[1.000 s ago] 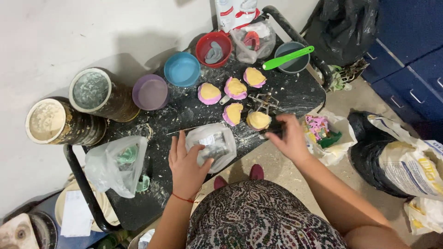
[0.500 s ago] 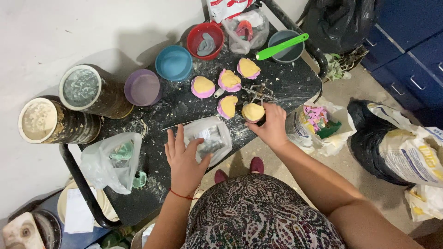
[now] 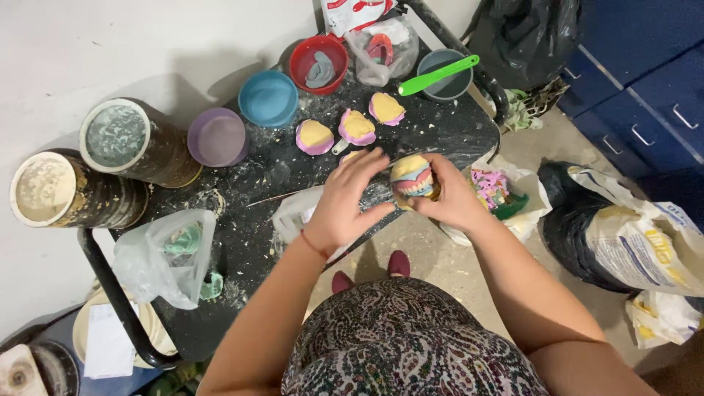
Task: Inspecting, fitting, and organizing dental casts and prosthetic components at a laboratory bench.
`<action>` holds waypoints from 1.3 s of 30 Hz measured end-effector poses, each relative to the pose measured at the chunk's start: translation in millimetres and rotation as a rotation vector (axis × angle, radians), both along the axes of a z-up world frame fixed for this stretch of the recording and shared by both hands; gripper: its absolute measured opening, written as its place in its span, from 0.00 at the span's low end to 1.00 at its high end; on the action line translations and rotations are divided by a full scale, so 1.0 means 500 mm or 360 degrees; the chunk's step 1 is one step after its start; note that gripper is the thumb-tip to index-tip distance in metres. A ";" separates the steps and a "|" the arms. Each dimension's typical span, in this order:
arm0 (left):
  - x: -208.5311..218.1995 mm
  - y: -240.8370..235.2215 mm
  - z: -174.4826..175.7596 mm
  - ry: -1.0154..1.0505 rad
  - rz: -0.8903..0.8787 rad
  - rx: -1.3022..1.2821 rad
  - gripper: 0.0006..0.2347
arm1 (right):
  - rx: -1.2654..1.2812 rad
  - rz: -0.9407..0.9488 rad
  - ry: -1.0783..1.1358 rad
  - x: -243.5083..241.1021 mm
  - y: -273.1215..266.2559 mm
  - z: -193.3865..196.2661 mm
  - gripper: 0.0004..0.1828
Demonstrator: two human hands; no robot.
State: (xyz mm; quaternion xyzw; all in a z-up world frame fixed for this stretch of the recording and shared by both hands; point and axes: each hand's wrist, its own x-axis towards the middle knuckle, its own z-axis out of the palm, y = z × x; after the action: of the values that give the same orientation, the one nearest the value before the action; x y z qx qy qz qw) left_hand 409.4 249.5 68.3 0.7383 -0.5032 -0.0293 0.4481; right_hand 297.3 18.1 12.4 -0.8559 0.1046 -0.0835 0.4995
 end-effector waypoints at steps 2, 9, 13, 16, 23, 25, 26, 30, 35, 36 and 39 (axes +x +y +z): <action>0.030 -0.030 -0.016 -0.0040 -0.0089 -0.0040 0.36 | 0.0022 0.0051 0.0056 -0.002 0.008 0.051 0.48; 0.048 -0.076 0.007 0.0077 -0.0313 -0.0119 0.35 | 0.0293 0.0201 0.0034 0.007 0.027 0.091 0.50; 0.056 -0.063 0.004 0.0097 -0.0190 -0.0162 0.28 | 0.0362 0.0240 -0.0011 0.006 0.052 0.099 0.55; 0.073 -0.036 0.015 0.0479 -0.0183 -0.0390 0.29 | 0.0515 0.0446 -0.0249 0.012 0.073 0.072 0.60; 0.114 0.037 0.104 0.0623 -0.0049 -0.0368 0.24 | 0.0234 0.0752 -0.0595 0.057 0.096 0.054 0.42; 0.124 0.060 0.112 0.0538 -0.0005 -0.0325 0.22 | 0.0124 0.0854 -0.0738 0.078 0.102 0.090 0.39; 0.127 0.067 0.109 0.0515 -0.0020 -0.0333 0.22 | 0.0046 0.0977 -0.0741 0.083 0.105 0.126 0.30; 0.140 0.094 0.069 0.0597 -0.0095 -0.0417 0.21 | -0.0285 0.1184 -0.0896 0.104 0.128 0.213 0.13; 0.131 0.110 0.136 0.0568 -0.0124 -0.0424 0.19 | -0.0667 0.1234 -0.1045 0.141 0.150 0.217 0.11; 0.131 0.114 0.141 0.0563 -0.0123 -0.0398 0.19 | -0.0788 0.1225 -0.1105 0.146 0.155 0.218 0.09; 0.126 0.121 0.155 0.0609 -0.0102 -0.0402 0.18 | -0.0798 0.1287 -0.1077 0.151 0.162 0.239 0.08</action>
State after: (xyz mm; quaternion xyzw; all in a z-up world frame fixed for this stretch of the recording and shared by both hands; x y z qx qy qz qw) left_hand 472.2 310.1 145.7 0.6409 -0.4319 -0.1197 0.6232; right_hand 372.8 98.8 132.0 -0.8456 -0.4189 -0.1773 0.2794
